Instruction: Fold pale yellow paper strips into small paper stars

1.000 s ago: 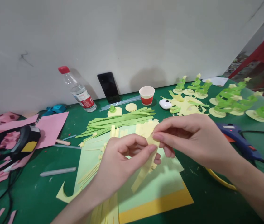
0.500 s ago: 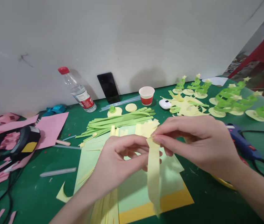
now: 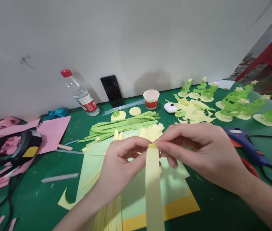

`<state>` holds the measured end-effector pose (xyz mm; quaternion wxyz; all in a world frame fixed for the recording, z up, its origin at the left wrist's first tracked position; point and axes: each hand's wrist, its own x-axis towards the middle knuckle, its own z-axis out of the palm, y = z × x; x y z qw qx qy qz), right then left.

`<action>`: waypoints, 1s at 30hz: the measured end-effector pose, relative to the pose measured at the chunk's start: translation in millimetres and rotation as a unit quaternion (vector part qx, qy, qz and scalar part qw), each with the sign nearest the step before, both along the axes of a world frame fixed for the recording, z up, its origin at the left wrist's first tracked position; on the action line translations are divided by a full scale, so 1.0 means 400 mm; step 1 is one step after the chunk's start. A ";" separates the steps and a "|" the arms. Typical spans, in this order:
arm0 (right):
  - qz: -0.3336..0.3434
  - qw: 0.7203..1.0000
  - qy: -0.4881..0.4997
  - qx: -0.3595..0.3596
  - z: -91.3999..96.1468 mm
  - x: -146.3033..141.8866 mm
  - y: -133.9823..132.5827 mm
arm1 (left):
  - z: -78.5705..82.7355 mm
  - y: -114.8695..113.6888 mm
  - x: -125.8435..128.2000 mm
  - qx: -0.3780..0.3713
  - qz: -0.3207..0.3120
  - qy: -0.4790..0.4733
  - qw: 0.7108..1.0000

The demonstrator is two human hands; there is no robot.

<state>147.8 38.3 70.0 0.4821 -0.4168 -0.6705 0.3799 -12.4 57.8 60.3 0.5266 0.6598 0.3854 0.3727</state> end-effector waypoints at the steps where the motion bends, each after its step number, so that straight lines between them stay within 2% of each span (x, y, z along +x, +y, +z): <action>1: 0.007 1.000 0.021 -0.022 -0.001 0.000 0.000 | 0.000 -0.002 0.001 0.011 0.011 0.008 1.000; 5: 0.043 0.992 0.057 -0.103 0.000 0.007 0.002 | 0.004 -0.013 0.006 0.010 0.040 0.034 0.999; 8: 0.081 0.988 0.029 -0.129 0.000 0.013 0.007 | 0.005 -0.013 0.004 -0.017 0.015 0.040 0.999; 14: 0.071 0.990 -0.057 -0.107 -0.002 0.016 0.011 | 0.004 -0.002 -0.005 -0.037 -0.001 0.069 0.997; 21: 0.098 0.986 -0.111 -0.076 0.004 0.024 0.016 | 0.013 -0.008 -0.002 -0.041 0.002 0.079 0.996; 25: 0.098 0.988 -0.093 -0.074 -0.001 0.028 0.016 | 0.016 -0.006 0.000 -0.047 -0.009 0.078 0.996; 30: 0.078 0.993 -0.008 -0.083 -0.009 0.026 0.019 | 0.014 -0.008 0.001 -0.036 -0.022 0.074 0.996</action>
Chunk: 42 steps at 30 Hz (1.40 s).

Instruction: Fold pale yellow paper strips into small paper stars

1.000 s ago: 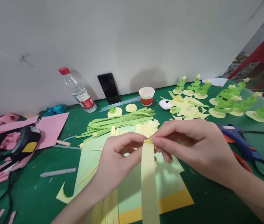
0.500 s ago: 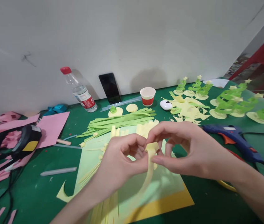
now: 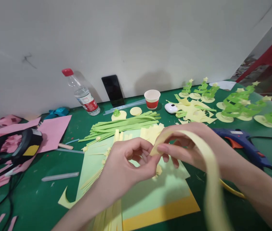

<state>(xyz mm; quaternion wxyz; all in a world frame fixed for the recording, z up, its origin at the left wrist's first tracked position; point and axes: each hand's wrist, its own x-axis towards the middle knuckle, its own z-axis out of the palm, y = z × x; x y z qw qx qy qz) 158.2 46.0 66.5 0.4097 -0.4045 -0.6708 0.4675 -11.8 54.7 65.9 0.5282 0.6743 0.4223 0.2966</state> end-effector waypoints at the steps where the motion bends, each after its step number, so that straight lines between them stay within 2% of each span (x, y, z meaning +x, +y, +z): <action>1: -0.014 1.000 0.015 -0.011 0.000 -0.001 0.000 | -0.001 -0.001 -0.001 0.007 0.003 -0.005 1.000; 4: -0.045 0.997 0.036 -0.057 0.000 -0.006 -0.001 | -0.004 -0.003 -0.004 0.045 0.019 -0.019 0.999; 6: -0.040 0.994 0.065 -0.081 -0.002 -0.010 -0.003 | -0.007 -0.003 -0.007 0.087 0.013 -0.012 0.996; 11: -0.018 0.981 0.152 -0.119 -0.009 -0.017 -0.006 | -0.009 -0.001 -0.016 0.232 -0.031 0.070 0.970; 18: 0.034 0.965 0.195 -0.172 -0.005 -0.011 -0.006 | -0.008 -0.007 -0.018 0.306 -0.036 0.092 0.947; 24: 0.007 0.957 0.211 -0.201 -0.002 -0.014 -0.001 | -0.020 0.002 -0.013 0.344 -0.034 0.069 0.936; 29: 0.003 0.949 0.209 -0.238 -0.002 -0.011 -0.004 | -0.028 0.005 -0.014 0.340 -0.030 0.042 0.939; 37: 0.091 0.921 0.233 -0.297 -0.005 -0.013 0.000 | -0.036 -0.001 -0.021 0.397 -0.062 -0.027 0.915; 40: 0.087 0.920 0.236 -0.301 -0.006 -0.014 -0.003 | -0.042 -0.003 -0.023 0.384 -0.067 -0.048 0.920; 42: 0.071 0.921 0.244 -0.294 -0.006 -0.014 -0.003 | -0.049 0.001 -0.023 0.379 -0.041 -0.076 0.921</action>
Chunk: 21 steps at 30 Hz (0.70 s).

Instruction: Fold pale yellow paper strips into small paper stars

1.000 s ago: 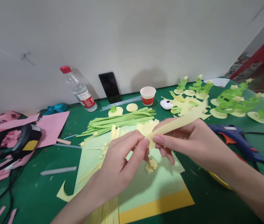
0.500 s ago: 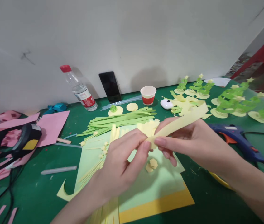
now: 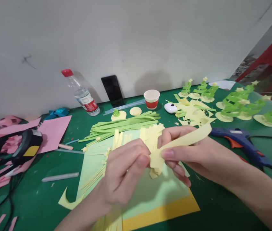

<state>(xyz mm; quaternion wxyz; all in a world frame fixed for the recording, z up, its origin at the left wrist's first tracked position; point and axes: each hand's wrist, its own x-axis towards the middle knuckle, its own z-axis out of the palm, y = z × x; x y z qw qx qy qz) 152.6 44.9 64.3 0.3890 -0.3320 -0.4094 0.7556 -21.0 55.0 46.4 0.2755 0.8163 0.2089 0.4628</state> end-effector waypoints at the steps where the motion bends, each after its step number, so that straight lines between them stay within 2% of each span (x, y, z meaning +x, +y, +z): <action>1: -0.012 1.000 0.003 -0.002 0.000 0.000 0.001 | -0.003 0.003 0.000 0.008 0.020 -0.024 0.999; 2: -0.023 1.000 0.007 -0.008 0.001 0.000 0.003 | -0.006 0.007 0.000 0.037 0.046 -0.048 0.997; 4: -0.038 0.999 0.025 -0.025 0.001 -0.001 0.006 | -0.008 0.015 -0.002 0.150 0.102 -0.050 0.982; 7: -0.043 0.997 0.051 -0.042 0.000 -0.002 0.007 | -0.003 0.022 -0.005 0.332 0.159 0.039 0.929; 9: -0.040 0.997 0.055 -0.044 -0.004 -0.002 0.006 | 0.001 0.022 -0.009 0.378 0.175 0.090 0.905; 11: -0.030 0.997 0.052 -0.040 -0.008 -0.002 0.007 | 0.004 0.021 -0.011 0.383 0.168 0.116 0.901; 13: -0.019 0.999 0.037 -0.025 -0.011 0.001 0.011 | 0.007 0.019 -0.011 0.355 0.159 0.115 0.914; 15: -0.005 1.000 0.003 0.012 -0.009 0.003 0.014 | 0.010 0.016 -0.006 0.274 0.160 0.072 0.945; 17: -0.012 0.997 -0.059 0.056 -0.005 0.004 0.014 | 0.014 0.010 0.002 0.133 0.164 0.008 0.977; 18: -0.028 0.992 -0.093 0.077 -0.003 0.002 0.012 | 0.017 0.008 0.007 0.050 0.165 -0.022 0.985; 21: -0.100 0.973 -0.174 0.115 0.002 -0.005 0.004 | 0.023 0.001 0.019 -0.164 0.152 -0.073 0.972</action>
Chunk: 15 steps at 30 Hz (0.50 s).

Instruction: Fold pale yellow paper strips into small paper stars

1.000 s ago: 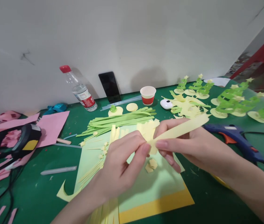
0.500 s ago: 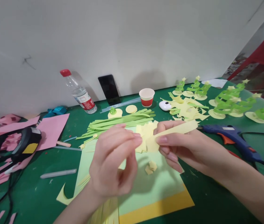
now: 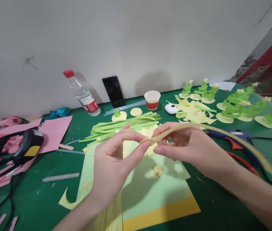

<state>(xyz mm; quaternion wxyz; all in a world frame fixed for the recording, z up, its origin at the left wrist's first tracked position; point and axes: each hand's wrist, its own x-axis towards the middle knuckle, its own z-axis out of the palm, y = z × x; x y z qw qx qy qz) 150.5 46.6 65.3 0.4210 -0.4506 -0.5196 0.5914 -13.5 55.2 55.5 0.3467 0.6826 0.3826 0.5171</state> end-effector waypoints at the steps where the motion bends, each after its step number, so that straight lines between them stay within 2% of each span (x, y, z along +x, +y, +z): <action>1: -0.017 1.000 -0.014 0.011 0.001 -0.003 -0.003 | 0.001 -0.001 0.003 -0.045 -0.009 -0.017 0.999; 4: -0.042 0.997 -0.057 0.038 0.003 -0.008 -0.007 | 0.000 0.000 0.008 -0.115 -0.024 -0.039 0.992; 9: -0.049 0.991 -0.090 0.089 0.001 -0.005 0.002 | 0.004 0.016 0.009 -0.117 -0.033 0.011 0.993; 15: -0.046 0.982 -0.160 0.093 -0.025 0.005 0.015 | 0.016 0.035 0.002 -0.140 -0.048 0.103 0.984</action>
